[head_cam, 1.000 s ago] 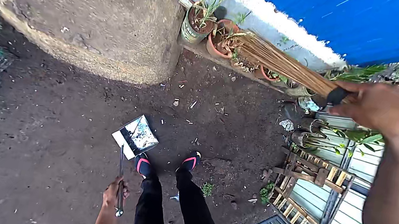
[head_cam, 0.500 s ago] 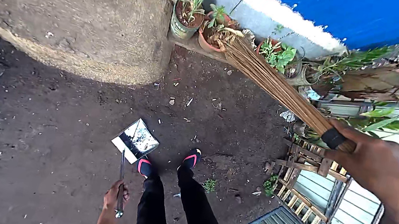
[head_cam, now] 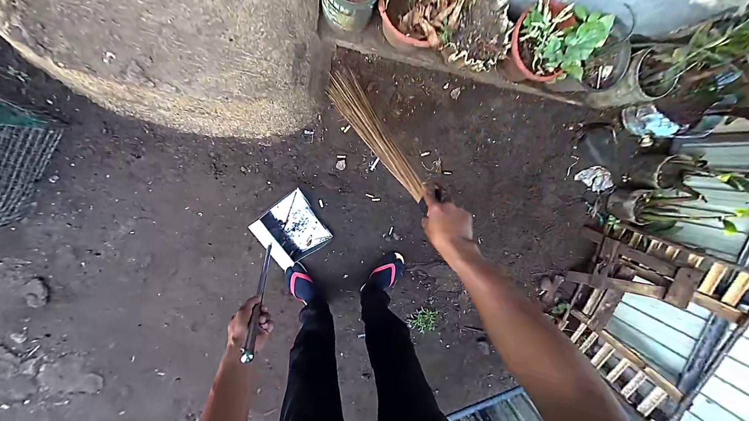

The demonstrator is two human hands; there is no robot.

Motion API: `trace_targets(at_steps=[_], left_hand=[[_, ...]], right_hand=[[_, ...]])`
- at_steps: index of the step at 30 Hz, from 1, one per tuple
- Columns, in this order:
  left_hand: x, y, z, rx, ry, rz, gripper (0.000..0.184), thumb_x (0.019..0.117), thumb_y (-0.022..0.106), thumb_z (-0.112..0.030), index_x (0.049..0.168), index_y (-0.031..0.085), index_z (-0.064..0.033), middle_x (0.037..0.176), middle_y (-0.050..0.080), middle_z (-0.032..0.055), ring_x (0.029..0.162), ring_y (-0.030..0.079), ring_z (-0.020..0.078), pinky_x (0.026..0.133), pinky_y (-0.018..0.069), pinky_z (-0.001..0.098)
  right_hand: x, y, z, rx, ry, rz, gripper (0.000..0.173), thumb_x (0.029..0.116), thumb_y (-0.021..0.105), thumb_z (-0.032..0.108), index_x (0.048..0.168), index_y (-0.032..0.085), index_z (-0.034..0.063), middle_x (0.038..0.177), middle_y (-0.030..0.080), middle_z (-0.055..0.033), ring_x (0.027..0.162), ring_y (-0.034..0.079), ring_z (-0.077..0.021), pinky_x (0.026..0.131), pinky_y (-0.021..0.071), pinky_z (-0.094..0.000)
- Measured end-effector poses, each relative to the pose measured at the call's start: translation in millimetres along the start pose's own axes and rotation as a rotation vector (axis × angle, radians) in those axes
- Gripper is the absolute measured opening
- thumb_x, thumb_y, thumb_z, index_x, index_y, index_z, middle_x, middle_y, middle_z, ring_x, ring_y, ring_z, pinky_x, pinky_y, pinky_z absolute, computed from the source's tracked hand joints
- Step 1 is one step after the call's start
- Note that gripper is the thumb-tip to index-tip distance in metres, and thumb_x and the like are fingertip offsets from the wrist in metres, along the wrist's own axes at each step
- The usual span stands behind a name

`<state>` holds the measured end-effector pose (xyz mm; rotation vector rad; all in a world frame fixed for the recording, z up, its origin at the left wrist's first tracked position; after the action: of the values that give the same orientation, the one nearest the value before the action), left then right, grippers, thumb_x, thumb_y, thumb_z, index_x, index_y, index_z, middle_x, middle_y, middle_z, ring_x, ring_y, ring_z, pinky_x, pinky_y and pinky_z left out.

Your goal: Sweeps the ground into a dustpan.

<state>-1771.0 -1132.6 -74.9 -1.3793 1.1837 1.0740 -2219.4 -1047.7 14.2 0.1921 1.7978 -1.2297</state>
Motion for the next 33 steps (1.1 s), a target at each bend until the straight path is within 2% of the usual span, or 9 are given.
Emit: trace_targets(at_steps=[4, 7, 11, 17, 19, 23, 26, 30, 33], left_hand=[[-1.5, 17.5, -6.0, 0.004, 0.01, -0.032, 0.025, 0.1055, 0.044, -0.021, 0.083, 0.05, -0.0128, 0.058, 0.051, -0.002, 0.037, 0.044, 0.0057, 0.036, 0.0418, 0.0198], [2.7, 29.6, -18.0, 0.041, 0.026, -0.026, 0.024, 0.1066, 0.044, -0.021, 0.085, 0.05, -0.0112, 0.058, 0.052, -0.0012, 0.037, 0.045, 0.0055, 0.036, 0.043, 0.0195], [3.0, 40.7, -37.1, 0.064, 0.04, -0.039, 0.022, 0.1056, 0.045, -0.018, 0.085, 0.049, -0.0111, 0.058, 0.051, -0.0013, 0.037, 0.044, 0.0047, 0.035, 0.0415, 0.0183], [7.8, 49.4, -68.4, 0.071, 0.07, -0.008, 0.02, 0.1025, 0.045, -0.012, 0.083, 0.048, -0.0111, 0.056, 0.049, -0.0015, 0.037, 0.043, 0.0046, 0.035, 0.0403, 0.0178], [13.1, 49.9, -76.0, 0.091, 0.079, 0.001, 0.021, 0.1022, 0.046, -0.012, 0.082, 0.048, -0.0108, 0.055, 0.049, -0.0013, 0.036, 0.043, 0.0049, 0.035, 0.0401, 0.0178], [21.2, 42.8, -84.5, 0.106, 0.069, 0.015, 0.02, 0.1025, 0.047, -0.011, 0.082, 0.048, -0.0108, 0.056, 0.049, -0.0005, 0.036, 0.041, 0.0046, 0.034, 0.0392, 0.0174], [27.9, 32.3, -92.2, 0.093, 0.041, 0.037, 0.02, 0.1028, 0.046, -0.012, 0.083, 0.048, -0.0111, 0.056, 0.048, -0.0013, 0.036, 0.041, 0.0036, 0.034, 0.0388, 0.0163], [31.8, 18.7, -98.2, 0.077, 0.036, 0.077, 0.021, 0.1028, 0.046, -0.011, 0.082, 0.048, -0.0109, 0.056, 0.048, -0.0017, 0.036, 0.041, 0.0033, 0.034, 0.0391, 0.0159], [32.6, 15.2, -98.3, 0.072, 0.042, 0.06, 0.02, 0.1027, 0.046, -0.011, 0.083, 0.048, -0.0101, 0.056, 0.049, -0.0005, 0.036, 0.042, 0.0045, 0.034, 0.039, 0.0168]], right_hand=[[-16.7, 70.5, -35.0, 0.031, 0.043, 0.149, 0.074, 0.0954, 0.068, 0.02, 0.161, 0.036, 0.031, 0.119, 0.069, -0.0267, 0.105, 0.068, -0.0493, 0.081, 0.0545, -0.0677], [-75.7, 73.5, -83.1, 0.175, 0.17, 0.212, 0.076, 0.0954, 0.07, 0.035, 0.162, 0.033, 0.0391, 0.127, 0.069, -0.0203, 0.113, 0.067, -0.0449, 0.091, 0.052, -0.0677], [-124.7, 66.5, -106.2, 0.324, 0.327, 0.163, 0.074, 0.0963, 0.07, 0.037, 0.162, 0.035, 0.0362, 0.125, 0.07, -0.0203, 0.113, 0.067, -0.0437, 0.095, 0.0502, -0.066], [-71.2, 106.9, -47.9, 0.431, 0.377, 0.034, 0.077, 0.094, 0.074, 0.032, 0.161, 0.036, 0.0304, 0.114, 0.072, -0.0251, 0.101, 0.069, -0.0487, 0.082, 0.0531, -0.0704], [-75.6, 134.3, -12.5, 0.433, 0.36, 0.097, 0.078, 0.0935, 0.072, 0.031, 0.162, 0.035, 0.0299, 0.118, 0.071, -0.0248, 0.106, 0.068, -0.0481, 0.085, 0.053, -0.07], [-140.6, 194.9, 37.0, 0.428, 0.322, 0.286, 0.08, 0.0922, 0.067, 0.034, 0.164, 0.031, 0.035, 0.125, 0.071, -0.0167, 0.112, 0.069, -0.04, 0.09, 0.0539, -0.0654], [-206.0, 211.8, 50.3, 0.492, 0.319, 0.348, 0.081, 0.0911, 0.072, 0.035, 0.162, 0.033, 0.0379, 0.127, 0.07, -0.017, 0.112, 0.068, -0.0399, 0.092, 0.054, -0.0636], [-264.3, 195.6, 48.0, 0.535, 0.359, 0.298, 0.08, 0.0906, 0.074, 0.037, 0.161, 0.036, 0.0406, 0.119, 0.073, -0.0158, 0.104, 0.071, -0.039, 0.089, 0.0544, -0.0631], [-242.8, 171.4, 59.1, 0.478, 0.359, 0.223, 0.076, 0.0959, 0.068, 0.036, 0.163, 0.033, 0.0369, 0.126, 0.07, -0.0178, 0.108, 0.069, -0.0404, 0.09, 0.0537, -0.062]])
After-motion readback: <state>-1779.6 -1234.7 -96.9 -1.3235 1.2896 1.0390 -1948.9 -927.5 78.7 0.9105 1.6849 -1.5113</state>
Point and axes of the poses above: each hand's wrist, its own x-axis towards the middle knuckle, its own y-axis out of the palm, z = x × y, the point moved 3 cm from there along x, towards the middle knuckle
